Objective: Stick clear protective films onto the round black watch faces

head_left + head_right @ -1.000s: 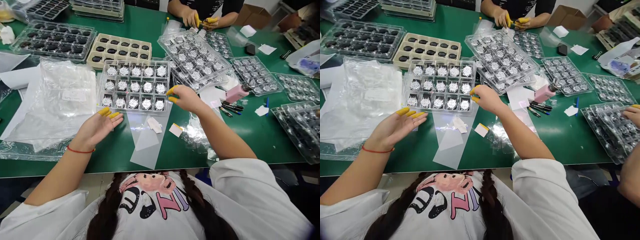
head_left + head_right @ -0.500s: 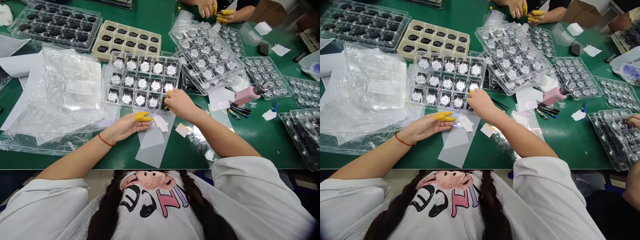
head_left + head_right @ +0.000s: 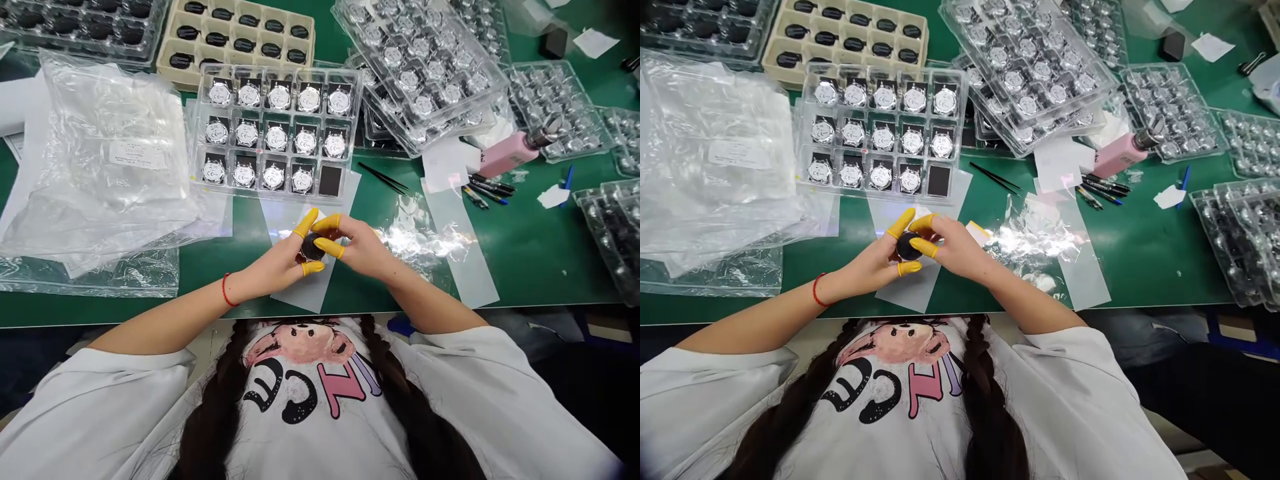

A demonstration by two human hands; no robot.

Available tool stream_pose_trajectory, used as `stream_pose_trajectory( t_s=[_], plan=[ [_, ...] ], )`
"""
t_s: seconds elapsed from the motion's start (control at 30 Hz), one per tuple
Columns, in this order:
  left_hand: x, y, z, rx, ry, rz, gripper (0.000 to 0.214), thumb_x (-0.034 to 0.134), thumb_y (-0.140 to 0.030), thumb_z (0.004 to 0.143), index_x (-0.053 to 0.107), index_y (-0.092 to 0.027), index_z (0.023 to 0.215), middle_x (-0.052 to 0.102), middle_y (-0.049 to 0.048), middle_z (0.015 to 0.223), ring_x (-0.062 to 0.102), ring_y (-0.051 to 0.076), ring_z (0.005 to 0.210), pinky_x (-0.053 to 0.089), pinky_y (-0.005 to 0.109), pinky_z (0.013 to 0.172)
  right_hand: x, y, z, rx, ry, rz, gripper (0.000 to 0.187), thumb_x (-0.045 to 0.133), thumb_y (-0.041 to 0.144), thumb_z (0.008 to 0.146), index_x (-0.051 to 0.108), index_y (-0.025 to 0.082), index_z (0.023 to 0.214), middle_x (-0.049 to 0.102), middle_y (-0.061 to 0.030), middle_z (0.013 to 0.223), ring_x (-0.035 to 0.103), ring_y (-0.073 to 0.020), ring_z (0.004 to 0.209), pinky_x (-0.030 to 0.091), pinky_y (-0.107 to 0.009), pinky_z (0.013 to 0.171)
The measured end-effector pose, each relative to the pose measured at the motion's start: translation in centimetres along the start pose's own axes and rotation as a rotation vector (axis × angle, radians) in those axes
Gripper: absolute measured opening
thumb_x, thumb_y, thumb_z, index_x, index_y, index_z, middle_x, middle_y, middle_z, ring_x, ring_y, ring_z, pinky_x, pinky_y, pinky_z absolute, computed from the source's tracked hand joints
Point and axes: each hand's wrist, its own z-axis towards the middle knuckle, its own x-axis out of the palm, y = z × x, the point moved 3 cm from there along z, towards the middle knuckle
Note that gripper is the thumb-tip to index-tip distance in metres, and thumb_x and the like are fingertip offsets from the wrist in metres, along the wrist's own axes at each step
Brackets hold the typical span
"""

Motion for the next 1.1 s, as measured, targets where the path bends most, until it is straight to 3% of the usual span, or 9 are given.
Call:
stream_pose_trajectory(
  t_s=[0.17,0.33,0.43,0.53,0.6,0.7,0.83,0.93,1.1],
  plan=[
    [1.3,0.6,-1.4,-0.021,-0.038,0.023,0.073,0.068,-0.036,0.091,0.035,-0.025,0.155,0.066,0.0112,0.127,0.068,0.023,0.098,0.060,0.040,0.086,0.4,1.1,-3.0,-0.222,-0.140,-0.322,0.015,0.055,0.029,0.098,0.066,0.024,0.089,0.070,-0.0055,0.093,0.063,-0.0200,0.091,0.053,-0.040,0.086],
    [1.3,1.2,-3.3,-0.168,-0.151,-0.089,0.061,0.067,-0.033,0.090,0.044,-0.025,0.145,0.062,0.0109,0.130,0.067,0.022,0.102,0.061,0.042,0.089,-7.2,-3.8,-8.3,0.425,-0.571,-0.495,0.015,0.055,0.033,0.091,0.059,0.023,0.102,0.064,-0.0052,0.089,0.060,-0.0224,0.085,0.053,-0.050,0.089],
    [1.1,0.8,-3.9,-0.190,-0.215,-0.195,0.060,0.071,-0.032,0.085,0.045,-0.024,0.139,0.059,0.0108,0.130,0.065,0.023,0.110,0.061,0.041,0.091,-8.8,-5.2,-8.3,0.508,-0.603,-0.604,0.013,0.056,0.028,0.087,0.060,0.020,0.096,0.062,-0.0123,0.096,0.057,-0.0320,0.103,0.041,-0.065,0.100],
    [1.2,0.2,-4.1,-0.196,-0.258,-0.255,0.061,0.075,-0.029,0.081,0.044,-0.024,0.133,0.061,0.0070,0.119,0.067,0.020,0.102,0.062,0.037,0.088,-5.6,-4.8,-4.3,0.396,-0.476,-0.605,0.020,0.058,0.030,0.091,0.064,0.019,0.107,0.062,-0.0157,0.120,0.055,-0.0305,0.117,0.044,-0.054,0.105],
    [1.3,-0.3,-4.3,-0.194,-0.281,-0.285,0.061,0.076,-0.028,0.079,0.042,-0.024,0.129,0.063,0.0026,0.106,0.068,0.017,0.095,0.062,0.036,0.087,-2.4,-4.4,-0.6,0.296,-0.312,-0.569,0.026,0.066,0.030,0.089,0.065,0.021,0.113,0.064,-0.0121,0.121,0.059,-0.0263,0.110,0.050,-0.044,0.100],
    [1.2,-1.1,-4.9,-0.186,-0.341,-0.315,0.059,0.078,-0.027,0.078,0.044,-0.023,0.126,0.065,0.0008,0.100,0.070,0.017,0.092,0.061,0.032,0.085,1.0,-3.8,2.6,0.211,-0.116,-0.537,0.015,0.065,0.020,0.088,0.067,0.017,0.103,0.068,-0.0134,0.108,0.060,-0.0279,0.103,0.050,-0.046,0.095],
    [0.9,-1.0,-5.8,-0.207,-0.388,-0.313,0.057,0.078,-0.030,0.080,0.047,-0.022,0.126,0.070,0.0019,0.098,0.071,0.017,0.089,0.059,0.031,0.082,2.3,-0.6,0.7,-0.063,-0.184,-0.371,0.009,0.059,0.027,0.097,0.067,0.022,0.097,0.068,-0.0075,0.095,0.059,-0.0220,0.089,0.049,-0.040,0.084],
    [1.0,-0.5,-6.1,-0.172,-0.392,-0.213,0.056,0.079,-0.028,0.078,0.051,-0.021,0.126,0.072,0.0040,0.103,0.071,0.020,0.093,0.058,0.032,0.083,4.1,2.2,-1.8,-0.348,-0.116,-0.377,0.014,0.058,0.035,0.100,0.071,0.029,0.102,0.069,-0.0049,0.097,0.058,-0.0214,0.096,0.045,-0.041,0.089],
    [1.5,-0.7,-5.9,-0.157,-0.425,-0.213,0.056,0.077,-0.028,0.080,0.051,-0.019,0.128,0.073,0.0044,0.106,0.070,0.018,0.092,0.057,0.031,0.083,5.3,2.3,-1.9,-0.330,-0.234,-0.505,0.024,0.053,0.035,0.102,0.076,0.030,0.097,0.069,-0.0060,0.095,0.057,-0.0231,0.098,0.042,-0.044,0.089]
  ],
)
